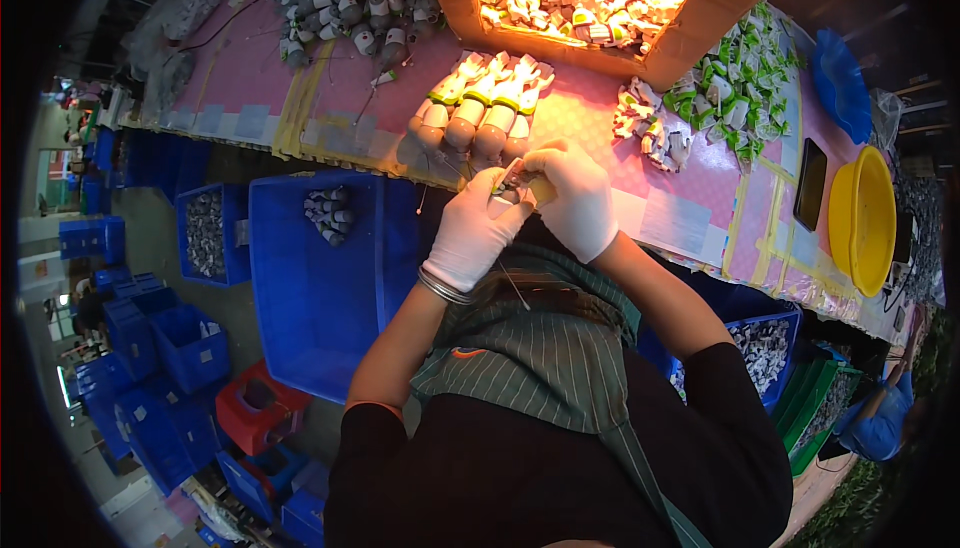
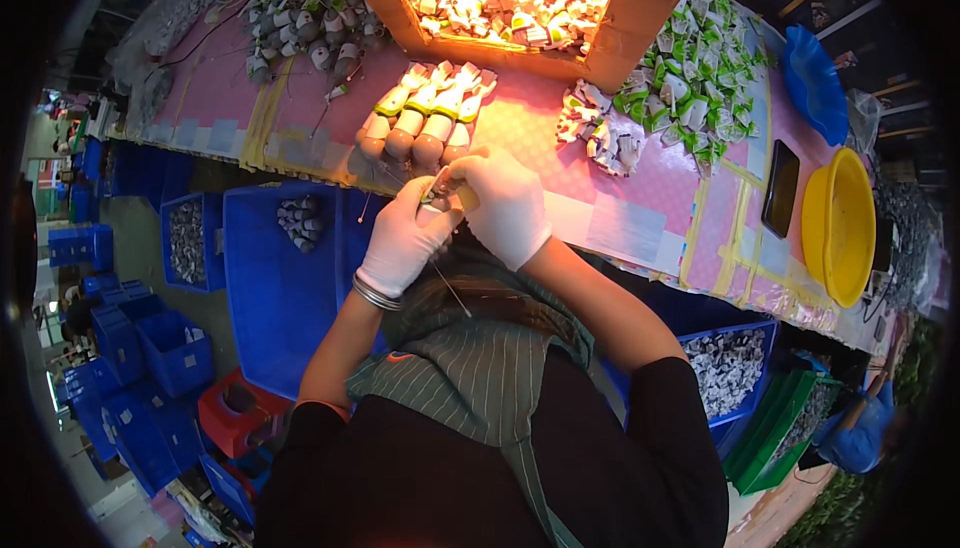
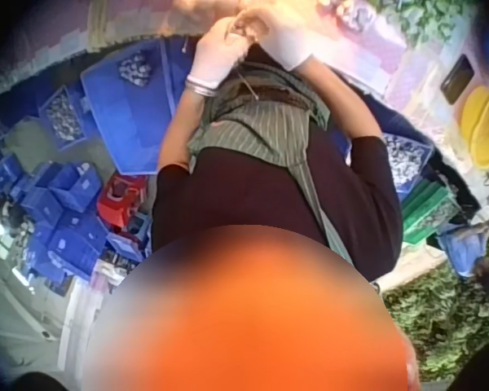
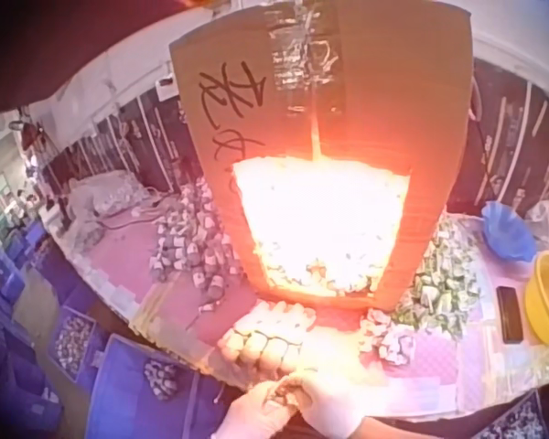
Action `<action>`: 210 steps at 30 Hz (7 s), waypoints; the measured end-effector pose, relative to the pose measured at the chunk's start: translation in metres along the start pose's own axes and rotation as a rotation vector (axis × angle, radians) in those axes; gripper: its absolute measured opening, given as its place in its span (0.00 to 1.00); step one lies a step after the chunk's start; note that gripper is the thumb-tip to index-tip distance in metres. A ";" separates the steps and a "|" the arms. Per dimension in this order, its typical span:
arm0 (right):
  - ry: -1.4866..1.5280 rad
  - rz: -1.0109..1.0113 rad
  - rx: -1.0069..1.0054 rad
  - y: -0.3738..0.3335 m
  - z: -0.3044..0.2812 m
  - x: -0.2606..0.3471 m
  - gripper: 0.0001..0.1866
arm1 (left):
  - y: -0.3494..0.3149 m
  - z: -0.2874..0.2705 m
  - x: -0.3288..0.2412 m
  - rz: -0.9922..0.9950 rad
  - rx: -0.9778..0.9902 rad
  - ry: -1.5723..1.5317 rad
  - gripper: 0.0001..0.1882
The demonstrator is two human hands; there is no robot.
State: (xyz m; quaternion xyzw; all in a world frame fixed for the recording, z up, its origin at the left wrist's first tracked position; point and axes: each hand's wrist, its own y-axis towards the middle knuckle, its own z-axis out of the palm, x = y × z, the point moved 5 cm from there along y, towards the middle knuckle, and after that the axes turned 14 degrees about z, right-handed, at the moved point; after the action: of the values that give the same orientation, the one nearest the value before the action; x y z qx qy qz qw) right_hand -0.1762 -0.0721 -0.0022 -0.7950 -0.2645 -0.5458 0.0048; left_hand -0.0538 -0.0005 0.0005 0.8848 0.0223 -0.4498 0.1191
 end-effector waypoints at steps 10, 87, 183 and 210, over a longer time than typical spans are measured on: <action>0.163 0.450 0.394 0.009 0.005 -0.034 0.11 | -0.002 0.013 0.007 -0.043 0.116 -0.203 0.18; 0.577 0.694 0.245 -0.001 -0.047 -0.032 0.09 | 0.025 0.048 -0.006 -0.036 -0.119 -0.606 0.19; 0.002 0.199 0.649 -0.004 0.006 -0.005 0.11 | -0.009 -0.027 -0.014 0.634 0.296 0.499 0.10; 0.001 0.102 -0.097 -0.004 -0.042 -0.033 0.17 | 0.101 -0.035 0.061 0.246 -0.031 0.548 0.23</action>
State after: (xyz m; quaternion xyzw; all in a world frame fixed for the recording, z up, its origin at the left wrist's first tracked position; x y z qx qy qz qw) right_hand -0.2225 -0.0951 -0.0152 -0.8066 -0.1969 -0.5573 -0.0061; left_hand 0.0249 -0.0948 -0.0088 0.9674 -0.0469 -0.1759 0.1760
